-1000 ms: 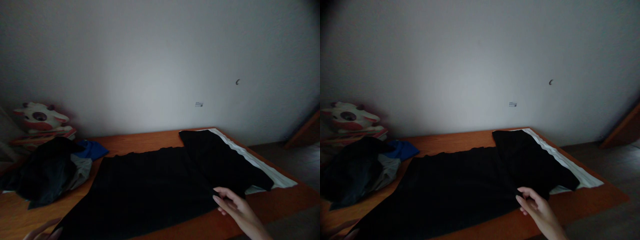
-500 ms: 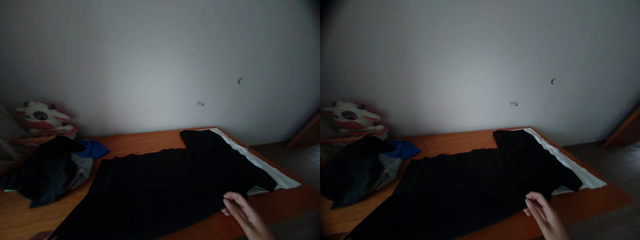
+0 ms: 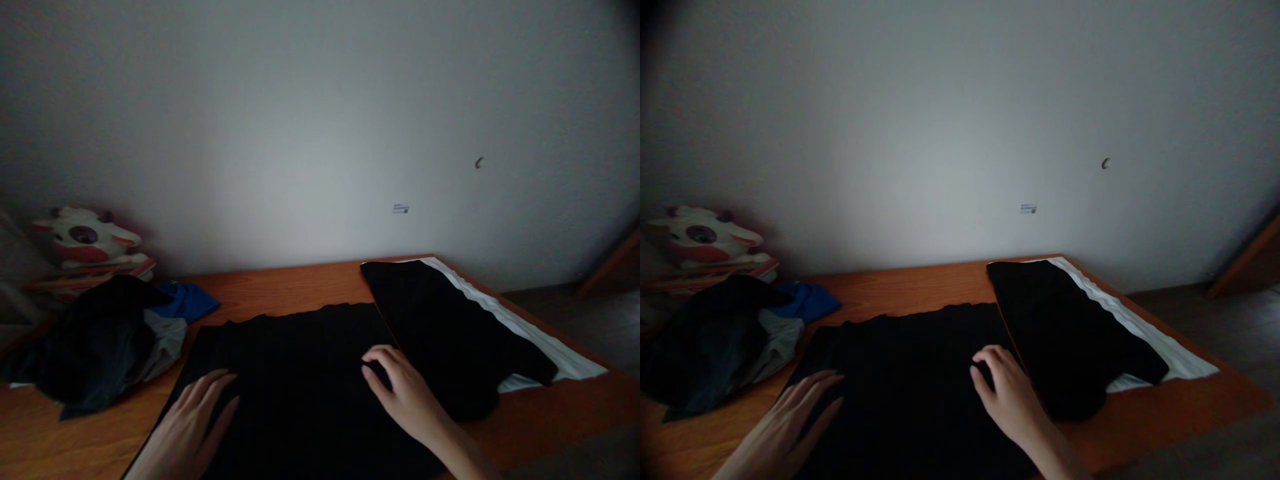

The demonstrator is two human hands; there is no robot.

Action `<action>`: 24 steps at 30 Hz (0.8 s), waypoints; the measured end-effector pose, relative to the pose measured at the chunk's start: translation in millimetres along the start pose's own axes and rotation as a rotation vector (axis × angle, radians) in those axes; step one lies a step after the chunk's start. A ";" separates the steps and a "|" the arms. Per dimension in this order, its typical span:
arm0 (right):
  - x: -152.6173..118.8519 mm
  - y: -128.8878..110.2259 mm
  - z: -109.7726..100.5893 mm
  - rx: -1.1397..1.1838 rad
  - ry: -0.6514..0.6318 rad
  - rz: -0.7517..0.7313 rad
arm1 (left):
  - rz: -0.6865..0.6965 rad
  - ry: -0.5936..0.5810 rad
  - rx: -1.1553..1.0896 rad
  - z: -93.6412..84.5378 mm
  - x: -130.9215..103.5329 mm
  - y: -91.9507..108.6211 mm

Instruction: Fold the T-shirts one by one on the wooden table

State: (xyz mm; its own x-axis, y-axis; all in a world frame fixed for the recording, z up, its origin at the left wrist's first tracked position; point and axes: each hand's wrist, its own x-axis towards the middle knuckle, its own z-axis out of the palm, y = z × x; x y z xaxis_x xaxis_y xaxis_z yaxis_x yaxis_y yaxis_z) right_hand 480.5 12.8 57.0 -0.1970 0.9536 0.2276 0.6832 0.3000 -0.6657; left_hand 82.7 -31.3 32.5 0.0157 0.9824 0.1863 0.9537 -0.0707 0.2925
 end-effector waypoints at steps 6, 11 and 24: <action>69.1 -9.1 74.7 -0.298 -0.226 0.001 | 0.029 -0.132 0.192 41.8 74.1 48.6; 90.5 18.8 82.3 -0.392 -0.147 0.049 | 0.073 -0.068 0.205 53.2 94.2 16.3; 102.2 30.2 84.0 -0.417 0.033 0.253 | -0.151 0.131 -0.002 76.1 130.7 -61.0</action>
State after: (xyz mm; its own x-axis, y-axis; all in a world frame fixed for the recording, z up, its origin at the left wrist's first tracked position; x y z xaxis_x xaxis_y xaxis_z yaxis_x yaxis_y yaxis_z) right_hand 421.9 121.4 0.5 0.0290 0.9921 0.1221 0.9315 0.0175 -0.3633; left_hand 49.4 114.6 -32.3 -0.1664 0.9511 0.2602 0.9415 0.0749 0.3284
